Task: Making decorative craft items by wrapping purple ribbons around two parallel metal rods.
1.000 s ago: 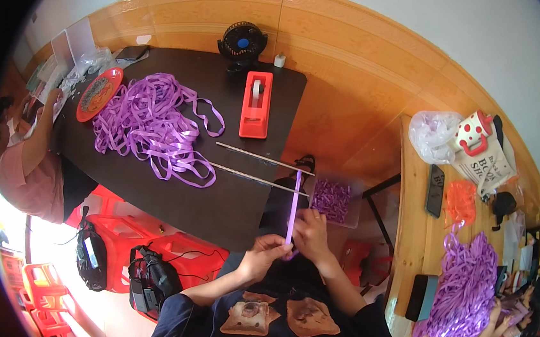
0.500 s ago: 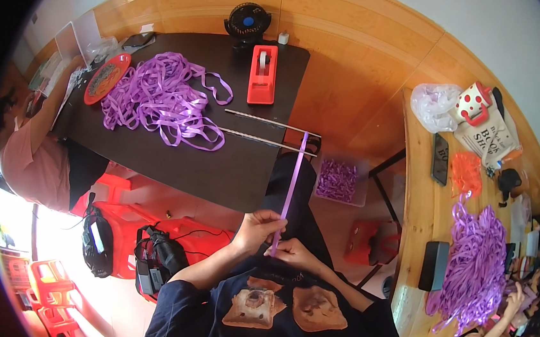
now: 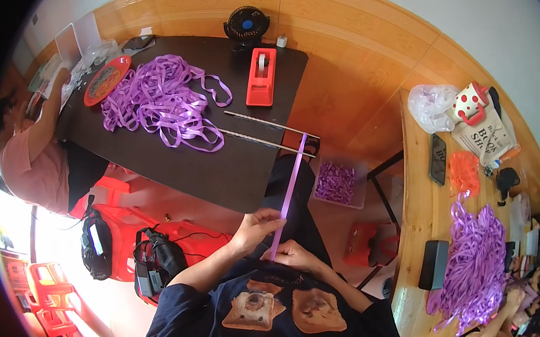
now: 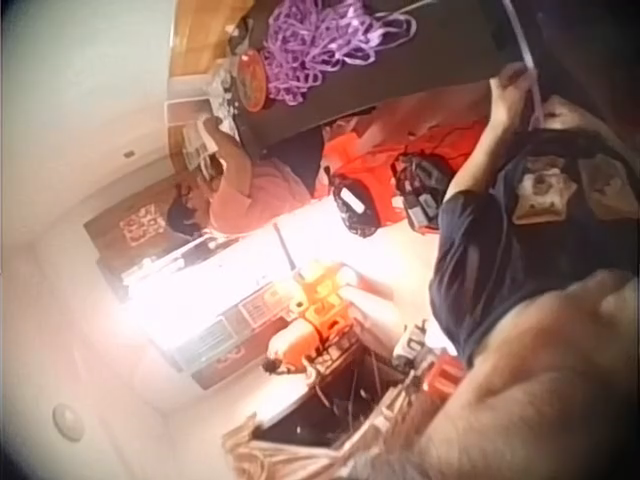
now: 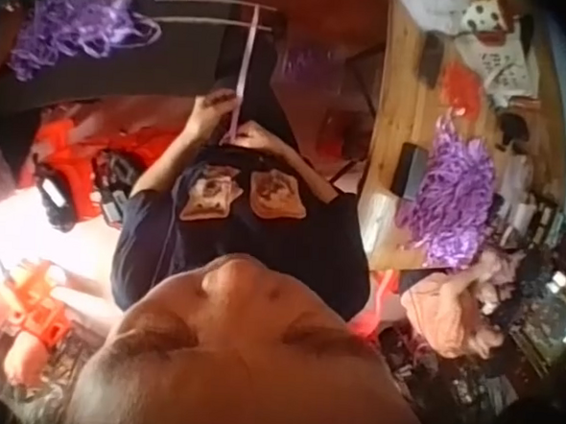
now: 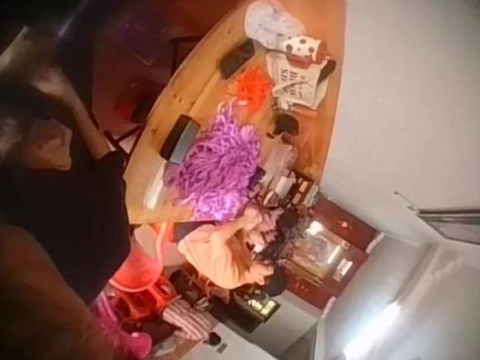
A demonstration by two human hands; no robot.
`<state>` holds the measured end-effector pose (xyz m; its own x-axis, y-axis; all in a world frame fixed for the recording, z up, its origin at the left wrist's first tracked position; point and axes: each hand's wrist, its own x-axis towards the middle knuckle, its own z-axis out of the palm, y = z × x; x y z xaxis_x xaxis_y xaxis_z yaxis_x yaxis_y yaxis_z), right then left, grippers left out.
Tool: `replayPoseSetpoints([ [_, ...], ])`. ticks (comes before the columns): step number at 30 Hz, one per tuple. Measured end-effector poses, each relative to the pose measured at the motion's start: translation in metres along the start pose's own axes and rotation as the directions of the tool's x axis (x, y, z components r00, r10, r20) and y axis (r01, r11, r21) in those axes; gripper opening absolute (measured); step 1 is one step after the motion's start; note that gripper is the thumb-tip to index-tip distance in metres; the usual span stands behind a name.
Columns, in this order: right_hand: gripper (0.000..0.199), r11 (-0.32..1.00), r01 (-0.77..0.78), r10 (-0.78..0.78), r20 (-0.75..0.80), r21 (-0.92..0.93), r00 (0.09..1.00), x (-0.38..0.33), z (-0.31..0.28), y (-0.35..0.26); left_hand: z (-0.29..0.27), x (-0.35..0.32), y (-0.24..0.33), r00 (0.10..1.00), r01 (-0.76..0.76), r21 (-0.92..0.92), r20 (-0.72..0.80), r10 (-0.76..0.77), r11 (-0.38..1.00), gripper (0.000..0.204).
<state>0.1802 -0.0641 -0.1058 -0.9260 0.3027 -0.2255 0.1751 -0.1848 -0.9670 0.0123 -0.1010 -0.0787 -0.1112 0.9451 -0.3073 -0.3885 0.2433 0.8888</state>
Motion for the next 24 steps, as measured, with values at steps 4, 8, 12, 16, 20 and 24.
replayPoseSetpoints([
  [4, 0.020, 1.000, -0.022, 0.023, 0.018, -0.008, 1.000, 0.003, -0.003, 0.007, 0.003, 0.004, -0.001, 1.000, 0.027, -0.034, 0.005, -0.026, 0.999, 0.016],
  [8, 0.021, 0.996, 0.076, -0.078, -0.037, -0.040, 0.996, 0.007, -0.003, 0.029, -0.001, 0.011, -0.011, 0.999, 0.039, -0.008, -0.012, -0.039, 0.999, 0.012],
  [12, 0.020, 0.994, 0.087, -0.091, -0.056, -0.069, 0.994, 0.006, -0.010, 0.025, -0.001, 0.017, -0.013, 1.000, 0.012, -0.004, 0.019, -0.012, 1.000, 0.006],
  [16, 0.018, 0.952, 0.012, -0.094, -0.254, -0.306, 0.963, -0.011, -0.052, 0.021, 0.000, 0.014, -0.011, 0.997, 0.034, -0.130, 0.072, -0.025, 0.991, 0.004],
  [20, 0.033, 0.549, -0.142, -0.695, -0.544, -0.824, 0.471, 0.004, -0.078, -0.037, -0.005, 0.011, -0.010, 0.992, 0.071, -0.171, 0.116, -0.052, 0.983, 0.004],
  [24, 0.040, 0.161, -0.119, -0.912, -0.194, -0.980, 0.362, 0.035, -0.080, -0.077, -0.003, 0.011, -0.002, 0.988, 0.098, -0.200, 0.134, -0.072, 0.975, 0.004],
])
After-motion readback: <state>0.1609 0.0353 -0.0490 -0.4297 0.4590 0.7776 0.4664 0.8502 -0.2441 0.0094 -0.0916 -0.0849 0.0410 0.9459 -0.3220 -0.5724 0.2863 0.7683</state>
